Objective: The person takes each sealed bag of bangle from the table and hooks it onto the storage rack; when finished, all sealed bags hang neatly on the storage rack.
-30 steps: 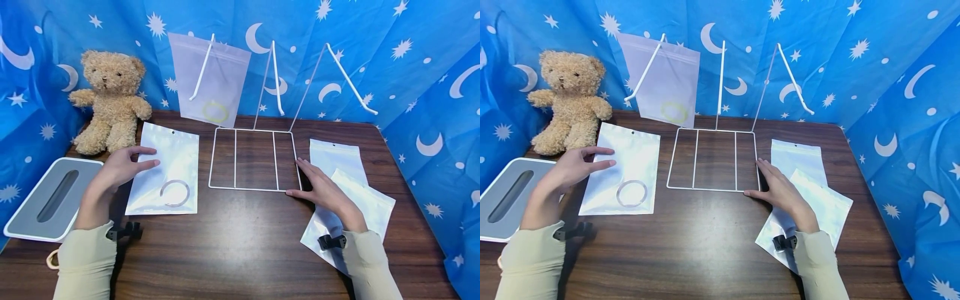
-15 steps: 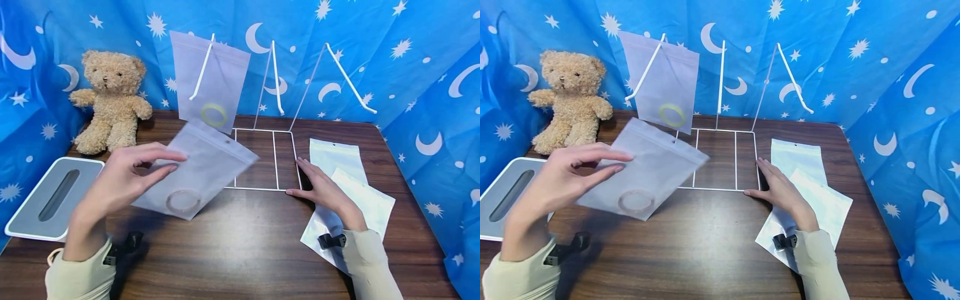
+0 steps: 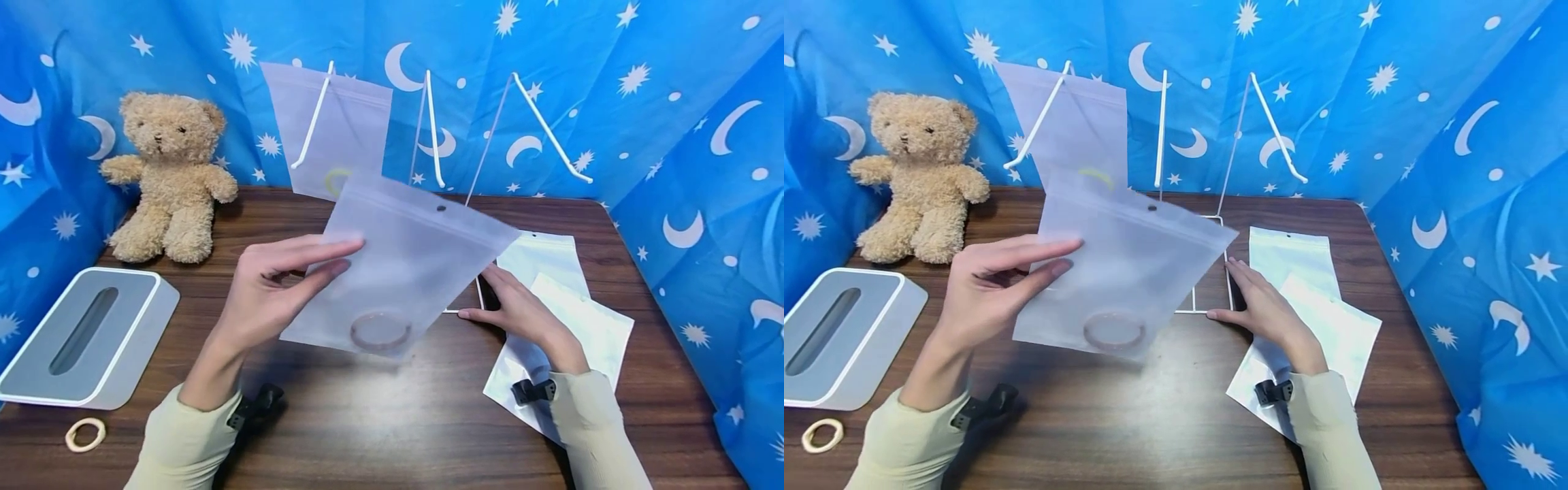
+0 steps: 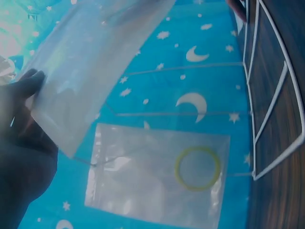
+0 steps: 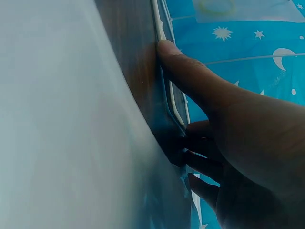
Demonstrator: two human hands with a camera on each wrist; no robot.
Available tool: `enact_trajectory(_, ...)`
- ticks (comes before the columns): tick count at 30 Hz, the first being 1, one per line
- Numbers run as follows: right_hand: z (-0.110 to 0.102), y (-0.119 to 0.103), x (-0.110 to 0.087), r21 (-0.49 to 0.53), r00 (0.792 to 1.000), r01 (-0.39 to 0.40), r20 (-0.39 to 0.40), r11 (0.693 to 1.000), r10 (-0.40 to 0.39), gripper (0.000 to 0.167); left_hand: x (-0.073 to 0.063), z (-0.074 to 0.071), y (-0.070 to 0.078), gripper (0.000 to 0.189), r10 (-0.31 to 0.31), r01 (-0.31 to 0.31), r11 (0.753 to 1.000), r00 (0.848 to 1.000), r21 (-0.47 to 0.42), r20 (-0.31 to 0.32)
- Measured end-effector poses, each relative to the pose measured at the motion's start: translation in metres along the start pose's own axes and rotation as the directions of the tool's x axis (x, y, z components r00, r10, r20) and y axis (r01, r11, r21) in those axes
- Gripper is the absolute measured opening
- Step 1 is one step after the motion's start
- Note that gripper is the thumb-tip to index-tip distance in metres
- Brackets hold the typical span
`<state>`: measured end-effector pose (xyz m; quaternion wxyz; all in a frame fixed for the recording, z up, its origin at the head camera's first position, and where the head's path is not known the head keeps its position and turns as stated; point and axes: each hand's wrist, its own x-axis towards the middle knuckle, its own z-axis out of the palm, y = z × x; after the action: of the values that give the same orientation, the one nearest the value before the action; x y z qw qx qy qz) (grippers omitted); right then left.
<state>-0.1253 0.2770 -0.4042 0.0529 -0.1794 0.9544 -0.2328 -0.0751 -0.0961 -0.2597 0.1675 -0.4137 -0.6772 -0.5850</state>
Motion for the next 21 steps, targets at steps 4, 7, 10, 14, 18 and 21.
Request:
enact_trajectory(4, -0.001, -0.001, 0.000, -0.006, 1.000, -0.019, 0.019, 1.000, 0.019, 0.102, 0.002, 0.005, -0.006, 0.034, -0.059, 0.058, 0.998, 0.996, -0.015, -0.060)
enact_trajectory(7, -0.001, 0.000, 0.000, -0.017, 0.999, -0.034, 0.036, 0.999, 0.034, 0.104, 0.004, 0.007, -0.011, 0.033, -0.073, 0.072, 0.997, 0.994, -0.020, -0.077)
enact_trajectory(10, -0.001, 0.000, 0.001, -0.027, 0.999, -0.032, 0.036, 0.999, 0.033, 0.105, 0.005, 0.008, -0.014, 0.032, -0.071, 0.068, 0.997, 0.993, -0.029, -0.094)
enact_trajectory(14, -0.002, 0.001, 0.000, -0.033, 0.999, -0.030, 0.027, 0.999, 0.031, 0.104, 0.007, 0.010, -0.016, 0.030, -0.077, 0.073, 0.997, 0.990, -0.037, -0.118)
enact_trajectory(18, -0.002, 0.001, -0.001, -0.029, 0.999, -0.039, 0.031, 0.999, 0.039, 0.105, 0.009, 0.011, -0.017, 0.030, -0.086, 0.083, 0.996, 0.988, -0.031, -0.125)
enact_trajectory(21, -0.001, 0.000, -0.001, -0.027, 0.998, -0.044, 0.034, 0.999, 0.044, 0.104, 0.010, 0.012, -0.019, 0.029, -0.083, 0.080, 0.996, 0.989, -0.033, -0.123)
